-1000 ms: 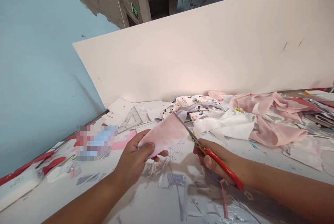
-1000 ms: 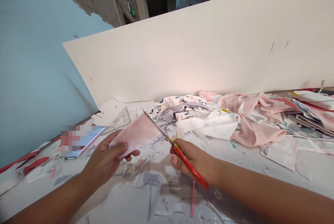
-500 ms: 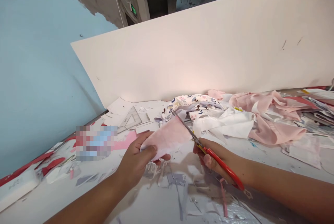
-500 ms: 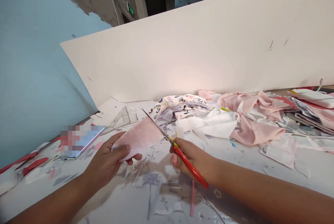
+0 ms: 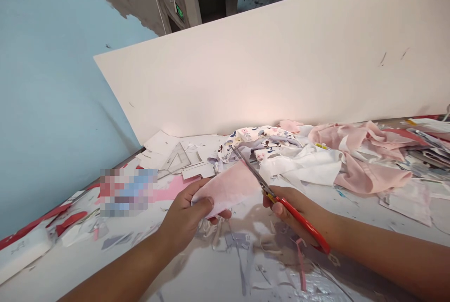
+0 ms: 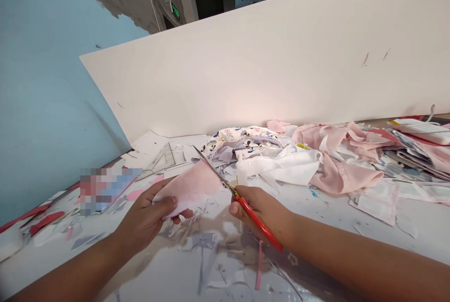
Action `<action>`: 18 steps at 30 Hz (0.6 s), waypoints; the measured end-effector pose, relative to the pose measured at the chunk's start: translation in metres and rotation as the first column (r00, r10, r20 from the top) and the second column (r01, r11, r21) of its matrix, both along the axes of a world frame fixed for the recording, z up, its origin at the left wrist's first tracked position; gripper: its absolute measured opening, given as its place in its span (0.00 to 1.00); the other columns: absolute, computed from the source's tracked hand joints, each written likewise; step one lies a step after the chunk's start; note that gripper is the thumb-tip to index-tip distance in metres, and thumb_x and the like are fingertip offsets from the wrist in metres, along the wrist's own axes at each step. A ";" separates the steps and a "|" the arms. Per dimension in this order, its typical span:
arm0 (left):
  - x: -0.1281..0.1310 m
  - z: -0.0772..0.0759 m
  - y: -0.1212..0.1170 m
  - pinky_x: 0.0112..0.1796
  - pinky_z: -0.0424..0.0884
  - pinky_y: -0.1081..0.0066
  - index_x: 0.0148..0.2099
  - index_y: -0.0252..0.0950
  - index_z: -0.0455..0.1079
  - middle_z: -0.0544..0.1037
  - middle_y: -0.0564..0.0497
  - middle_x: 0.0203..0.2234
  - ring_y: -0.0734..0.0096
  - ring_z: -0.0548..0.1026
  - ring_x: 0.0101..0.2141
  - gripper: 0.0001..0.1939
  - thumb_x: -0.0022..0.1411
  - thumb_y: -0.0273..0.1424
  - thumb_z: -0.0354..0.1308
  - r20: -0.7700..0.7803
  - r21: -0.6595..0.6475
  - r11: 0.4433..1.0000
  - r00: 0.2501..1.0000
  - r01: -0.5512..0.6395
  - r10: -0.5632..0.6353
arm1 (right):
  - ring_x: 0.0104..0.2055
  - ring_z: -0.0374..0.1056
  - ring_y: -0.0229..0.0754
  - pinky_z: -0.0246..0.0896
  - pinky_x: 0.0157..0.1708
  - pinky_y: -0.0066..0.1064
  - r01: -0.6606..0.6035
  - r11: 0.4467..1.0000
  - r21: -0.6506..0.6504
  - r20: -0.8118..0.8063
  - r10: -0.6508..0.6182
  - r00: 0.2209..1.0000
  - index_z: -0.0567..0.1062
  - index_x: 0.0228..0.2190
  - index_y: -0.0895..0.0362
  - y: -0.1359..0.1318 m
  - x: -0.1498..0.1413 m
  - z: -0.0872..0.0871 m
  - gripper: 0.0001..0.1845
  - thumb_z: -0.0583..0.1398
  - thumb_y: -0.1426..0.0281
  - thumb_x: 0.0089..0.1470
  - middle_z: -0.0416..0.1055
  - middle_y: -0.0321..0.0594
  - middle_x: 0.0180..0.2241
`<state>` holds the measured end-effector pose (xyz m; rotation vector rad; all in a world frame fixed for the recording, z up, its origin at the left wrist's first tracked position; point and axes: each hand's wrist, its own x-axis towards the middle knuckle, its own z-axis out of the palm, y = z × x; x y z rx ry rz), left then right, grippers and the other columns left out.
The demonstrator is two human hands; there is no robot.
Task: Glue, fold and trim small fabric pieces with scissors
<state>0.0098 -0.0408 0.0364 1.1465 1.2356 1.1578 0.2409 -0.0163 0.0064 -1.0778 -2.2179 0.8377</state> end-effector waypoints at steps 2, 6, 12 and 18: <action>0.002 0.001 -0.002 0.23 0.63 0.72 0.50 0.34 0.65 0.76 0.50 0.23 0.62 0.76 0.26 0.26 0.46 0.31 0.57 0.008 0.000 1.000 1.000 -0.005 0.005 | 0.22 0.51 0.36 0.49 0.20 0.30 0.031 0.999 0.014 0.011 -0.031 0.999 0.63 0.26 0.57 0.000 0.000 -0.001 0.35 0.38 0.40 0.47 0.58 0.36 0.22; 0.004 0.002 -0.003 0.23 0.63 0.72 0.51 0.34 0.65 0.76 0.50 0.23 0.62 0.76 0.26 0.27 0.46 0.32 0.58 0.010 0.004 1.000 1.000 -0.015 0.015 | 0.21 0.52 0.36 0.48 0.19 0.30 0.029 0.999 0.030 0.029 -0.029 0.999 0.63 0.25 0.57 0.001 -0.001 -0.001 0.35 0.38 0.39 0.47 0.59 0.37 0.22; 0.002 -0.001 -0.001 0.23 0.63 0.72 0.52 0.35 0.64 0.76 0.51 0.23 0.63 0.76 0.26 0.28 0.45 0.31 0.58 0.034 -0.012 1.000 0.999 -0.005 0.006 | 0.21 0.51 0.36 0.47 0.20 0.29 0.039 0.998 0.042 0.053 -0.041 0.998 0.59 0.22 0.56 0.002 -0.002 -0.001 0.32 0.38 0.40 0.48 0.56 0.35 0.20; 0.003 0.001 -0.002 0.22 0.63 0.72 0.52 0.34 0.64 0.75 0.50 0.23 0.63 0.76 0.25 0.28 0.45 0.31 0.58 0.058 -0.018 1.000 0.998 -0.009 0.010 | 0.20 0.46 0.34 0.44 0.19 0.28 0.059 0.997 -0.045 0.017 -0.059 0.998 0.54 0.20 0.55 0.004 -0.004 -0.003 0.29 0.43 0.41 0.47 0.51 0.31 0.18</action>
